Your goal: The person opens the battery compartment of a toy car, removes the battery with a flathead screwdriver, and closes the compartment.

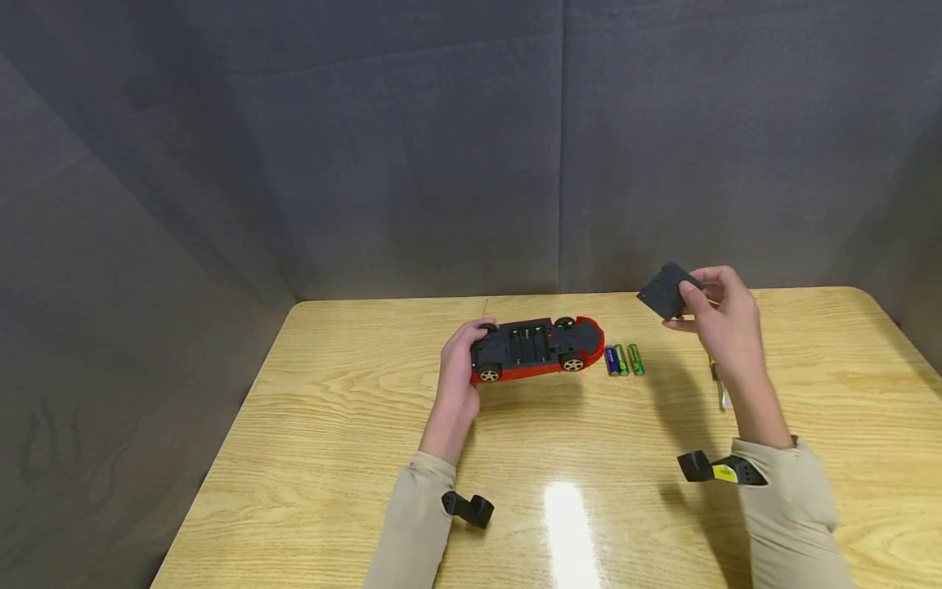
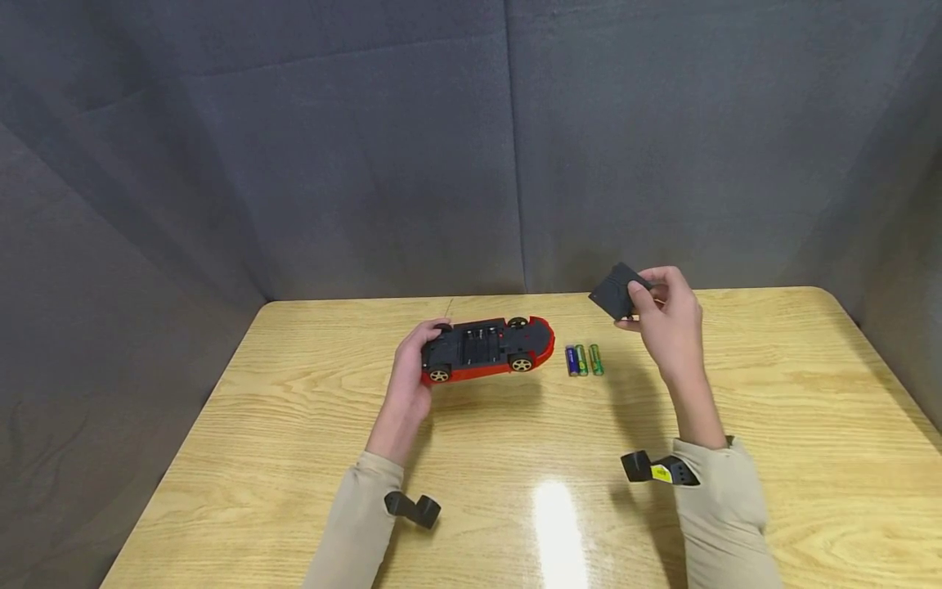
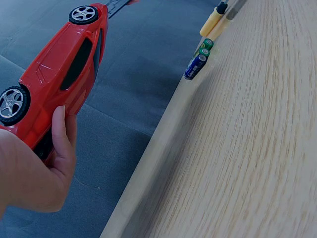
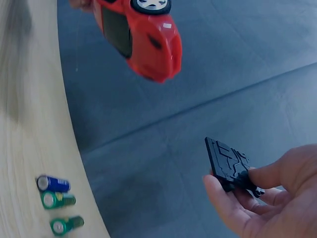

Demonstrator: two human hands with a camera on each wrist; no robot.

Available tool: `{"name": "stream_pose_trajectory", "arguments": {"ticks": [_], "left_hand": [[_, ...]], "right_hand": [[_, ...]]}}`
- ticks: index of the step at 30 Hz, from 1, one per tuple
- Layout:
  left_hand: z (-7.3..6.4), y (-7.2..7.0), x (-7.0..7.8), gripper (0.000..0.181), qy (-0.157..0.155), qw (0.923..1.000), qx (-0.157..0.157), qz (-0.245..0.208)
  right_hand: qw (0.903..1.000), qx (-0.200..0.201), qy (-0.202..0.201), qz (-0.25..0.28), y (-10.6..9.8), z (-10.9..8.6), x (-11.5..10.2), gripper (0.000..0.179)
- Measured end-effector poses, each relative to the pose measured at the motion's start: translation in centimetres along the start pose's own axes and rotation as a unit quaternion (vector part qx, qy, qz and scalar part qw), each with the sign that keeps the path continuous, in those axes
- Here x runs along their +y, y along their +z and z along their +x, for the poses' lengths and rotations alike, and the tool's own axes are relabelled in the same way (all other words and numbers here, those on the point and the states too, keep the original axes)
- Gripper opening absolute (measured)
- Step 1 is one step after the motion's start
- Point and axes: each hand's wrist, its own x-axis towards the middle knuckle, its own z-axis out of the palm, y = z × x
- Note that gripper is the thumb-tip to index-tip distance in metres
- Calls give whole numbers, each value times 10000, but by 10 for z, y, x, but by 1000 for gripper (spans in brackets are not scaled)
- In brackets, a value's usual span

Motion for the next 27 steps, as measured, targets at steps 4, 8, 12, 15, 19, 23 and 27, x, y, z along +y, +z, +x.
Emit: {"name": "stream_pose_trajectory", "arguments": {"ticks": [4,8,12,15,19,23,27], "left_hand": [[0,-1,0,26,-11,10000,-12,-19],[2,-1,-1,26,-15,10000,-18,-35],[3,0,-2,26,16,10000,-33,-13],[3,0,-3,27,13,10000,-34,29],[3,0,-4,28,67,9999,-54,69],[2,0,-6,28,85,9999,-52,62],[2,0,-6,31,51,10000,-30,51]], "right_hand": [[9996,-49,15,281,6,-3,-7,11],[9988,-111,-3,470,11,-4,-12,11],[9971,-208,-56,727,16,-5,-15,10],[9960,-319,-84,827,22,-6,-16,10],[9967,-534,-118,607,30,-7,-17,20],[9961,-739,-194,439,37,-7,-21,33],[9947,-916,-290,357,42,-9,-28,37]]}}
